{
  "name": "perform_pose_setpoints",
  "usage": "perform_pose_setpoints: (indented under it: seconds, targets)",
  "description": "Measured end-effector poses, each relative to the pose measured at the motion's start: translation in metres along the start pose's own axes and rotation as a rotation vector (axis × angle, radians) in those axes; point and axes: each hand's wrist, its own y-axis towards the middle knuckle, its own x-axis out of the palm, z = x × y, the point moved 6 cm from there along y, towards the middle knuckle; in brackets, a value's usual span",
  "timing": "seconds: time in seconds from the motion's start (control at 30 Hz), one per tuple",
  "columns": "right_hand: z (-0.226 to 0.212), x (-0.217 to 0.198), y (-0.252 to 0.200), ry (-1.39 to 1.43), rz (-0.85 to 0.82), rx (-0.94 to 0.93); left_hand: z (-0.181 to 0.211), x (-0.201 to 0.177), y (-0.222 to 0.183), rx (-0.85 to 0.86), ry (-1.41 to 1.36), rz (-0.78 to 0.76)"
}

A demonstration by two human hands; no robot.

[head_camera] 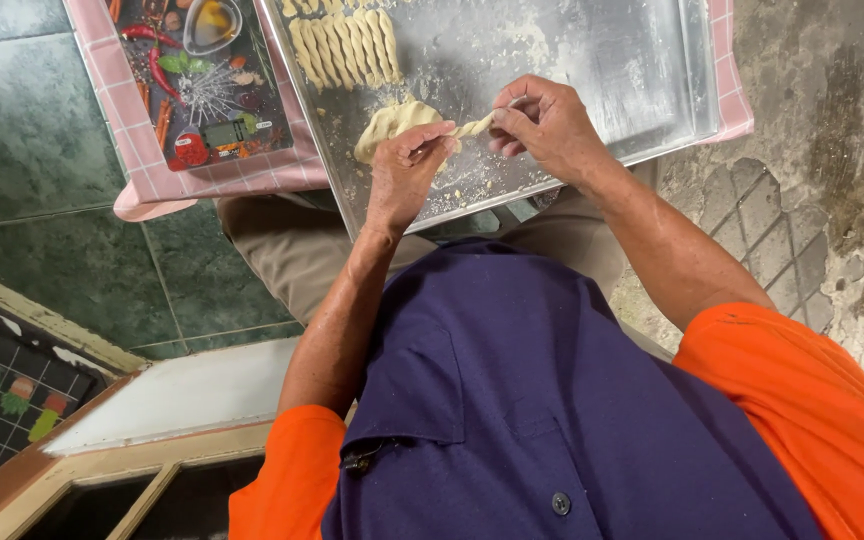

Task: The person is rolling small portions of dough into thin strips and braiding them into decorative shapes on a metal baking tray.

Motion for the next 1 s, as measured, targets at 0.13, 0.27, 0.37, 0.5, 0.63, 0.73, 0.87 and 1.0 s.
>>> perform_pose_setpoints:
  seconds: [0.13,0.27,0.37,0.5,0.63,0.73,0.87,1.0]
  targets:
    - [-0.002,0.001,0.001,0.049,-0.046,0.067,-0.002,-0.005,-0.003,-0.064,-0.032,0.051]
    - [-0.004,0.0,0.003,-0.008,-0.078,0.021,-0.007,-0.007,-0.002,-0.133,-0.02,0.048]
    - [-0.004,-0.004,0.009,-0.143,-0.046,-0.039,-0.002,-0.005,-0.003,-0.05,0.092,0.061]
    - [-0.008,-0.004,0.02,-0.019,-0.005,0.026,-0.009,-0.003,0.0,0.0,0.114,0.063]
    - [-0.013,-0.007,0.034,-0.015,-0.078,0.08,-0.005,-0.006,0.005,0.017,0.062,0.093]
    - [-0.02,-0.007,0.042,-0.035,-0.149,0.115,-0.008,-0.01,0.01,-0.004,0.063,0.117]
    - [-0.028,-0.008,0.058,-0.14,-0.194,0.056,-0.016,-0.012,0.015,0.022,0.11,0.114]
    - [-0.032,-0.005,0.084,-0.209,-0.199,0.0,-0.028,-0.015,0.028,0.043,0.234,0.156]
